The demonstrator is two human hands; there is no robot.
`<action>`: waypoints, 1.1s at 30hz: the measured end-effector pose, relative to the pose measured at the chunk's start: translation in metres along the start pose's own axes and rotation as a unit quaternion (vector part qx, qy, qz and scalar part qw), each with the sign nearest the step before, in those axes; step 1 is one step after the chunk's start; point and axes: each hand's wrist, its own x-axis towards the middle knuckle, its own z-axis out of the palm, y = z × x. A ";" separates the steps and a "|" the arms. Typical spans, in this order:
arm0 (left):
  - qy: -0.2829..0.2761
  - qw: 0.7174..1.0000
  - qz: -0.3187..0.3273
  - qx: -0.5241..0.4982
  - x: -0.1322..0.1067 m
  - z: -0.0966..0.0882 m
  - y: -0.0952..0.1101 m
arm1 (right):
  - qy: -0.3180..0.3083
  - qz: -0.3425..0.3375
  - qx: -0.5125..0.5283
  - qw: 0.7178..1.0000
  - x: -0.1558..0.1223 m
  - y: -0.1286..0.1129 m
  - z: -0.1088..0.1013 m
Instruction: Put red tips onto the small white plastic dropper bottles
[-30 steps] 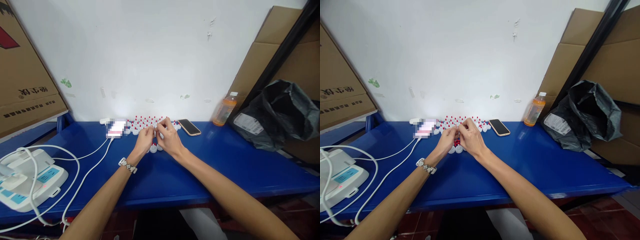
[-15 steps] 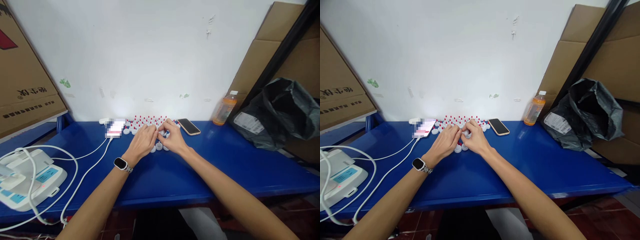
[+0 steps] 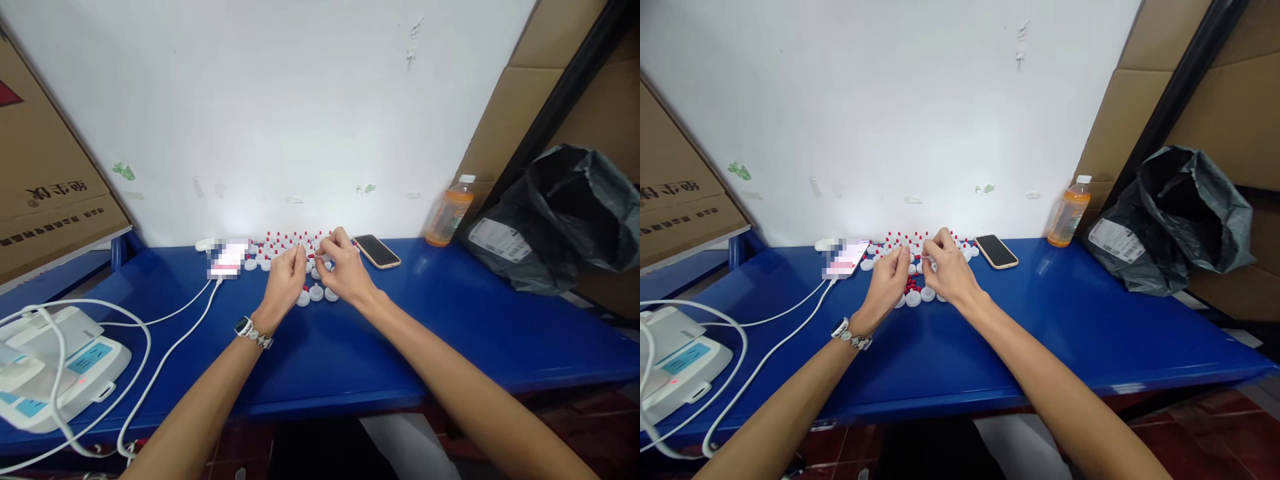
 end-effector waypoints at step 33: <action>-0.140 0.978 0.064 0.140 0.005 -0.033 -0.054 | -0.127 0.155 -0.011 0.980 0.044 0.046 0.033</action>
